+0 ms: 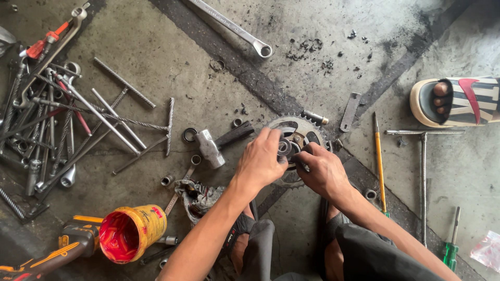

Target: The person sits on the floor and assembles a mechanical gear component. They place a bearing into the center of the gear, then use a hammer to tap it into place. The person repeatedly checks the fit and orientation of the bearing throughout the process.

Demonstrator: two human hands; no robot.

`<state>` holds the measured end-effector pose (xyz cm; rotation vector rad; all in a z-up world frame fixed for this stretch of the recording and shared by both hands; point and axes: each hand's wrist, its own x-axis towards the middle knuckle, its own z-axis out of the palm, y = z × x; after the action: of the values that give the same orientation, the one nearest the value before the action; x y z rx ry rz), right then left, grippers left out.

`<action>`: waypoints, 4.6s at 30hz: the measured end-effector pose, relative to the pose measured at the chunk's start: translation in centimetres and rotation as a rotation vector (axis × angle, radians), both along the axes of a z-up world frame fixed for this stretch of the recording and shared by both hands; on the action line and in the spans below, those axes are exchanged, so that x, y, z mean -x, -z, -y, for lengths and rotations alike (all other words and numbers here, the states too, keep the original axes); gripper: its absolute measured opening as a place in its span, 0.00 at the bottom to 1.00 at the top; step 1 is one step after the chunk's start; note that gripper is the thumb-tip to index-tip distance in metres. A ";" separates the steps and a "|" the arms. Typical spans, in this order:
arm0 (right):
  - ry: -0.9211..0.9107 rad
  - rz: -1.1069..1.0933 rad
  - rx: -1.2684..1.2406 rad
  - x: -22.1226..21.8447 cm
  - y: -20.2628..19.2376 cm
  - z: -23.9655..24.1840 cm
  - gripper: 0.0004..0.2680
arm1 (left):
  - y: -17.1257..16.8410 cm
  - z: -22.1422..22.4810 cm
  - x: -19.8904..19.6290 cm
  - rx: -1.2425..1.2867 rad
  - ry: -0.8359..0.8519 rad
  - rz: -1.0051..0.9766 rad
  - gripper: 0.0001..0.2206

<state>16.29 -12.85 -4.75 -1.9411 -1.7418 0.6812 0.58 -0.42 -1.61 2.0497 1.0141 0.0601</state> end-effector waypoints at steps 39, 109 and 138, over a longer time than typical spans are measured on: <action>0.006 0.190 -0.337 1.0 0.2 1.6 0.07 | 3.1 0.5 0.1 -0.329 0.378 0.119 0.11; -0.148 -0.174 0.214 -3.6 -5.4 0.8 0.07 | -2.8 3.8 -0.8 0.435 -0.112 0.285 0.09; -0.377 -0.107 -0.083 -3.0 -5.3 4.5 0.07 | 0.3 8.7 0.7 0.923 -0.216 0.269 0.12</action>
<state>19.26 -17.36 0.53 -1.5052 -2.0535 0.8083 -0.14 -9.16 -1.93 1.0606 0.8597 -0.0200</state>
